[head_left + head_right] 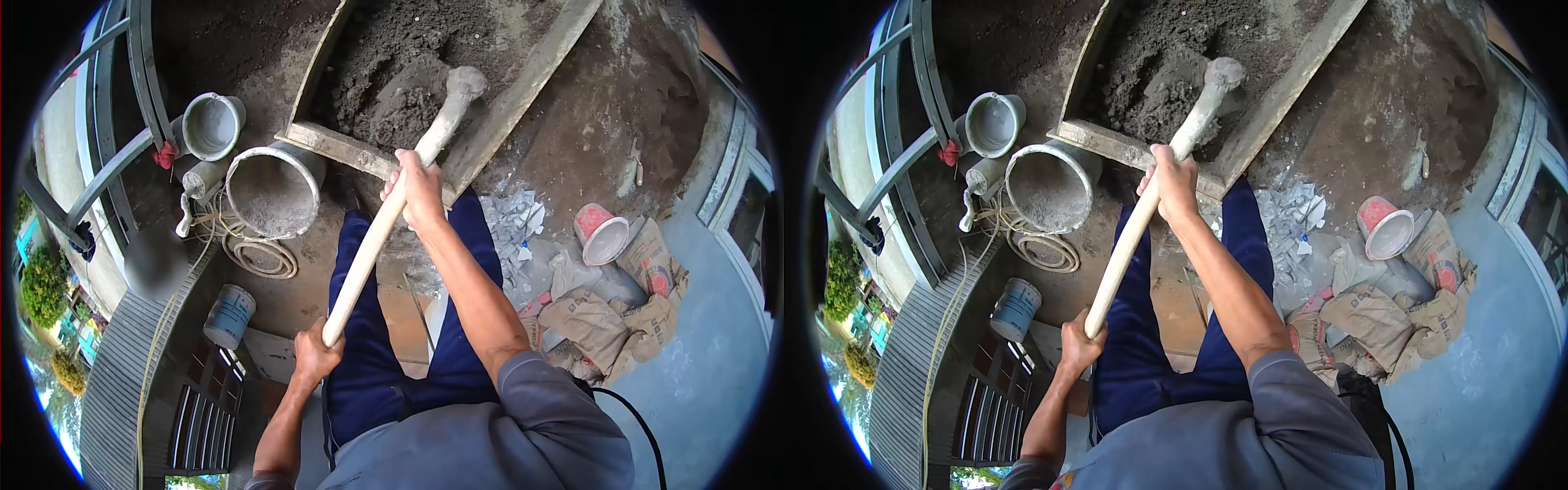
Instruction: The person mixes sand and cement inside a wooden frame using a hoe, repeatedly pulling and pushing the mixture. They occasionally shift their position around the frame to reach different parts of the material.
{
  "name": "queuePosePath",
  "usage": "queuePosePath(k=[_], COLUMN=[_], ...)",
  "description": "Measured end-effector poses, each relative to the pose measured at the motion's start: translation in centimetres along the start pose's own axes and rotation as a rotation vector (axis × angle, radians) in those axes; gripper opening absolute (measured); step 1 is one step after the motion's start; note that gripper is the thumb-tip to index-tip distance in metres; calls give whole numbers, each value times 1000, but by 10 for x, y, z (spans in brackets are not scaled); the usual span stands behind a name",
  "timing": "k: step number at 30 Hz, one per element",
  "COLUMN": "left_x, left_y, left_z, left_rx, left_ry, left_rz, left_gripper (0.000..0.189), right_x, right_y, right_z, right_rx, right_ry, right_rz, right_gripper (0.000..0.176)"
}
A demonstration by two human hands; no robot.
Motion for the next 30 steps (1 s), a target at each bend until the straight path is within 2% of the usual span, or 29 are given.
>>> queuePosePath(k=[2, 5, 8, 10, 14, 15, 19, 21, 23, 26, 30], left_x=[23, 63, 102, 123, 123, 122, 115, 103, 87, 28, -8], left_y=[-22, -80, -132, -155, -155, -145, -109, -95, -87, -83, -78], left_z=[-22, -100, -173, -193, -168, -160, -135, -130, -135, -149, -185], left_rx=[90, 184, 210, 127, 32, 18, -87, -112, -120, -109, -54], left_ry=[52, 153, 298, 350, 282, 254, 100, 25, 75, 25, 6], left_rz=[-3, -5, -5, 29, 62, 59, 127, 207, 192, 213, 185], left_gripper=[20, 25, 29, 30, 29, 25, 30, 31, 32, 35, 35], right_x=[9, 12, -2, -24, -50, -61, -72, -87, -84, -69, -67], right_y=[11, -11, -73, -134, -190, -193, -193, -186, -189, -185, -182], right_z=[56, 163, 235, 243, 181, 152, 72, 51, 37, 11, 23], right_rx=[-221, -463, -511, -469, -305, -239, -27, 29, 61, 186, 261], right_ry=[4, 236, 365, 409, 390, 402, 396, 342, 350, 269, 142], right_rz=[76, -34, -58, -72, -141, -132, -138, -155, -124, -70, 33], right_gripper=[28, 23, 26, 31, 32, 32, 29, 28, 26, 24, 27])
Point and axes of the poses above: each hand's wrist, its own y-axis away from the middle knuckle, its own x-axis out of the palm, z = x × y, the point moved 3 cm from there along -y, towards the middle knuckle, and after that the axes turned 3 degrees about -z, right-handed, at the moved point
